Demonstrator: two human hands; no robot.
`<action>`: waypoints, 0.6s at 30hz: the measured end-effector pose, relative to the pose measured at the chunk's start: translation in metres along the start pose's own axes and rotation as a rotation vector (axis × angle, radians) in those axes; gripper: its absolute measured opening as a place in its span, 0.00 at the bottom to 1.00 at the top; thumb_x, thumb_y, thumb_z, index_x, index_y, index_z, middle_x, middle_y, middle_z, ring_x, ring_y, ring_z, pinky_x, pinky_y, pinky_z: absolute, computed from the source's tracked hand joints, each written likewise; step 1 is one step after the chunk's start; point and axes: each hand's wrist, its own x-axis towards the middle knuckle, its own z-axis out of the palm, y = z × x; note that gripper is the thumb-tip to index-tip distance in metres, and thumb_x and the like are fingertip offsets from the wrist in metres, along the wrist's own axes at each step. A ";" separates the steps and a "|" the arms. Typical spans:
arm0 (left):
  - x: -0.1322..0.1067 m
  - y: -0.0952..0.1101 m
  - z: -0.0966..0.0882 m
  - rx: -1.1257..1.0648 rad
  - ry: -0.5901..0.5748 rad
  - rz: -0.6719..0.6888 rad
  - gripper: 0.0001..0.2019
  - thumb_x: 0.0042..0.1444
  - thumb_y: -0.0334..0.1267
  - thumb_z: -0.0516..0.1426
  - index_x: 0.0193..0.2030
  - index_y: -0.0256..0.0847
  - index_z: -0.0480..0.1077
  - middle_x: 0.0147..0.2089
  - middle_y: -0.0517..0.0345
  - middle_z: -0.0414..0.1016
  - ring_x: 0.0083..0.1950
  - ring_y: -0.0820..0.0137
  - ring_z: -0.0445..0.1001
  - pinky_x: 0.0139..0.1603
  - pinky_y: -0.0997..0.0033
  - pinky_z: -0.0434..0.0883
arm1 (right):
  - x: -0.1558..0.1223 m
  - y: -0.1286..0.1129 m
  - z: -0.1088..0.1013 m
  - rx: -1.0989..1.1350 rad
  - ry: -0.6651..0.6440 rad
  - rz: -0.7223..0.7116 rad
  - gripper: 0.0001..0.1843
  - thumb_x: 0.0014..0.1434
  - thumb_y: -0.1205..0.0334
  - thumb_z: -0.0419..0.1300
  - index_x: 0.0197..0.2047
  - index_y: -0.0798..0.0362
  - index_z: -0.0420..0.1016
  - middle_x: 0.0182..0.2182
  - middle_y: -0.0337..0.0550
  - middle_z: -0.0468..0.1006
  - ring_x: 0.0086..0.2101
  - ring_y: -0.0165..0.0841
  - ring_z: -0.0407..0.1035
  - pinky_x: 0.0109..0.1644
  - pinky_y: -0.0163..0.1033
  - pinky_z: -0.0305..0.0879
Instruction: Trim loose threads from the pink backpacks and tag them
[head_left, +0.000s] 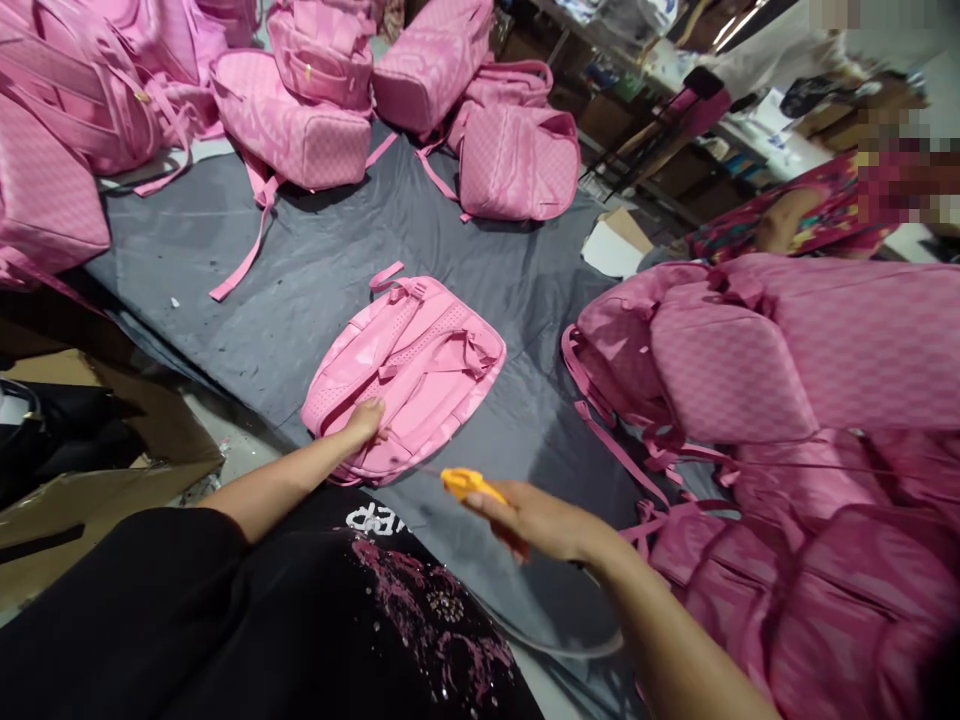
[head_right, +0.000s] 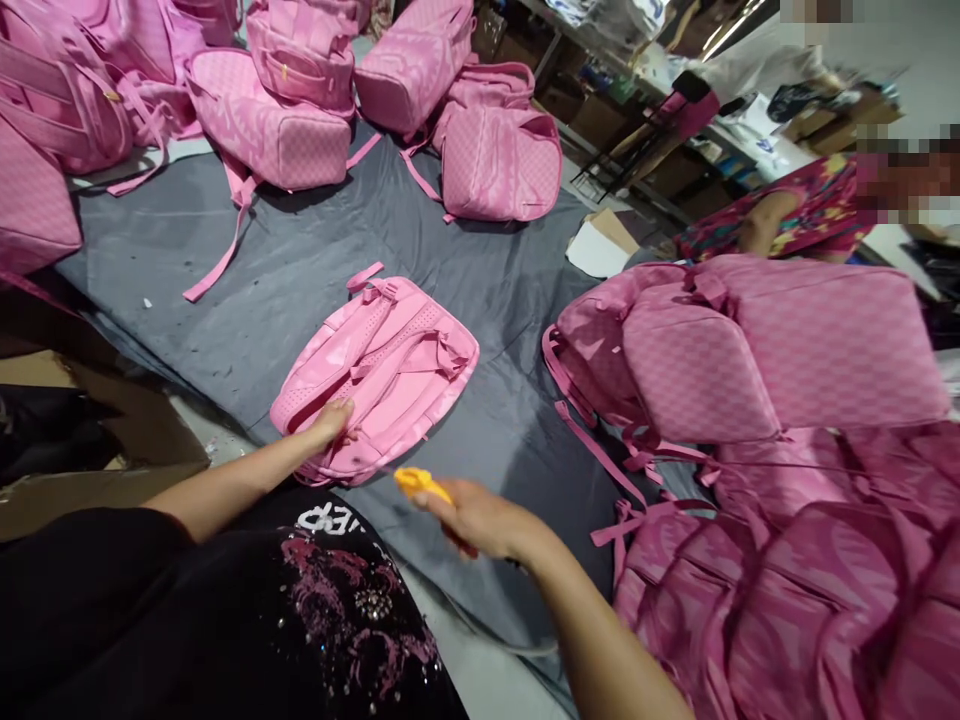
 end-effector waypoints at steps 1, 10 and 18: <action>-0.005 -0.002 0.007 0.125 0.056 0.101 0.25 0.67 0.48 0.44 0.67 0.44 0.60 0.51 0.43 0.73 0.49 0.58 0.73 0.48 0.58 0.72 | 0.003 0.000 0.000 -0.071 0.135 0.049 0.30 0.63 0.35 0.48 0.41 0.55 0.72 0.18 0.40 0.72 0.19 0.32 0.66 0.25 0.35 0.60; -0.010 -0.003 0.038 1.069 0.186 0.397 0.29 0.65 0.50 0.48 0.72 0.52 0.53 0.62 0.39 0.59 0.59 0.47 0.61 0.51 0.51 0.66 | 0.018 0.010 0.000 -0.341 0.583 0.363 0.31 0.68 0.42 0.42 0.52 0.57 0.73 0.40 0.59 0.80 0.42 0.47 0.75 0.36 0.41 0.62; 0.001 0.027 -0.058 0.434 0.261 0.495 0.23 0.60 0.48 0.56 0.59 0.40 0.68 0.64 0.44 0.62 0.67 0.53 0.57 0.68 0.55 0.54 | 0.026 0.006 0.128 -0.186 0.322 0.293 0.27 0.70 0.46 0.40 0.49 0.53 0.72 0.41 0.56 0.81 0.42 0.45 0.77 0.41 0.41 0.65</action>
